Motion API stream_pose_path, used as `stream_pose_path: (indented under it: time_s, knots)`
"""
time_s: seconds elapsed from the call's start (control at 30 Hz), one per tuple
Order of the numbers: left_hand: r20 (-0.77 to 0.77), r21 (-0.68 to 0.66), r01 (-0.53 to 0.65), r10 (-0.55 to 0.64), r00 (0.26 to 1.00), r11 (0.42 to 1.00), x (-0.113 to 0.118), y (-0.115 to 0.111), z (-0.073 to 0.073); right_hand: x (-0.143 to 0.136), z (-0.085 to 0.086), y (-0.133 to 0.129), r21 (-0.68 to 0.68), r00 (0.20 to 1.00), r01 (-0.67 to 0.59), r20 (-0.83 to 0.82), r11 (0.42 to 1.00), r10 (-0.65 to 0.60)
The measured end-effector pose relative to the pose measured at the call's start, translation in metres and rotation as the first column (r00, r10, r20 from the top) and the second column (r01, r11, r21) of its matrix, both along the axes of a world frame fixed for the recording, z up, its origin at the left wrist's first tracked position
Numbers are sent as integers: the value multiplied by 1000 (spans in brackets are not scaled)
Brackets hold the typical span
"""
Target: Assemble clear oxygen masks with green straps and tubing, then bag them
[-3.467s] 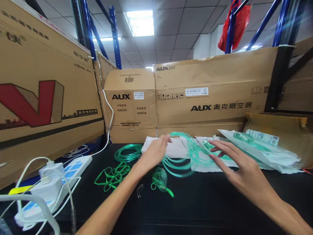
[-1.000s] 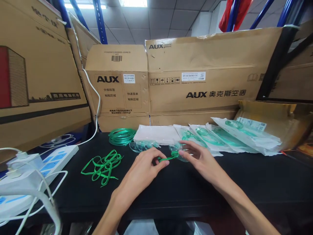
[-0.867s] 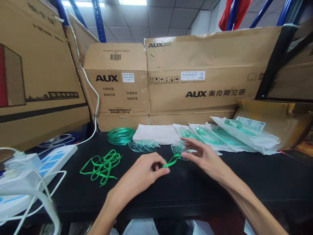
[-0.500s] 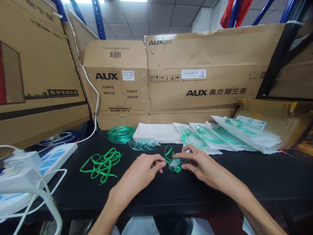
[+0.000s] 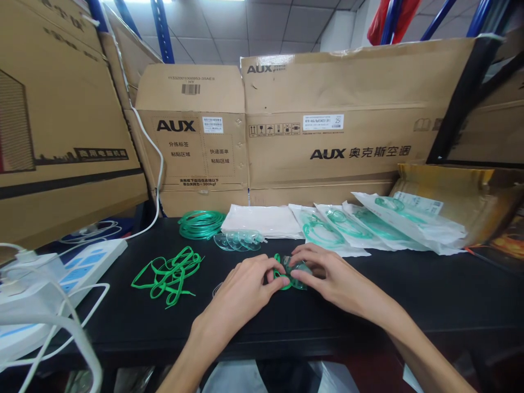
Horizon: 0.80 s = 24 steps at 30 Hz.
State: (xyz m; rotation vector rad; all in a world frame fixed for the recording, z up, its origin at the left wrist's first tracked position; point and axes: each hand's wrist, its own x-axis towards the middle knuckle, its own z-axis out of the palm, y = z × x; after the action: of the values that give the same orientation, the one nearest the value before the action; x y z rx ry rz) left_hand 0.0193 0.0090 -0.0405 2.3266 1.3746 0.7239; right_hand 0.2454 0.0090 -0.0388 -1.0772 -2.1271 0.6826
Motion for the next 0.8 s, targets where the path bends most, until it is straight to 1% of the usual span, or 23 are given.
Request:
stream_pose_path:
  time_s: [0.1,0.2,0.33,0.43,0.5,0.57,0.63,0.7,0.8]
  knots:
    - [-21,12,-7,7,1000,1000,0,3,-3,1,-2,4,7,998,-10,-63,1000,11]
    - [-15,43,-5,5,1000,999,1,4,-5,3,-3,8,-28,987,-9,-162,1000,5]
    - [67,116,-8,0,998,993,5,2,-3,0,-3,10,-64,955,-32,-298,997,11]
    - [119,137,5,-22,993,991,8,1,-1,-4,-5,11,-81,916,-34,-402,996,-2]
    - [143,149,6,-27,989,989,8,1,0,-6,-5,12,-108,897,-42,-442,993,-10]
    - [164,159,8,-35,986,987,8,1,1,-7,-5,12,-157,894,-49,-447,986,-27]
    - [175,160,20,-49,983,987,8,0,0,-7,-4,11,-201,906,-26,-420,979,-62]
    - [171,154,34,-61,983,987,8,-1,0,-6,-4,11,-206,915,12,-392,979,-94]
    - [142,143,58,-78,987,988,9,-3,1,-7,-5,11,-178,916,21,-391,984,-91]
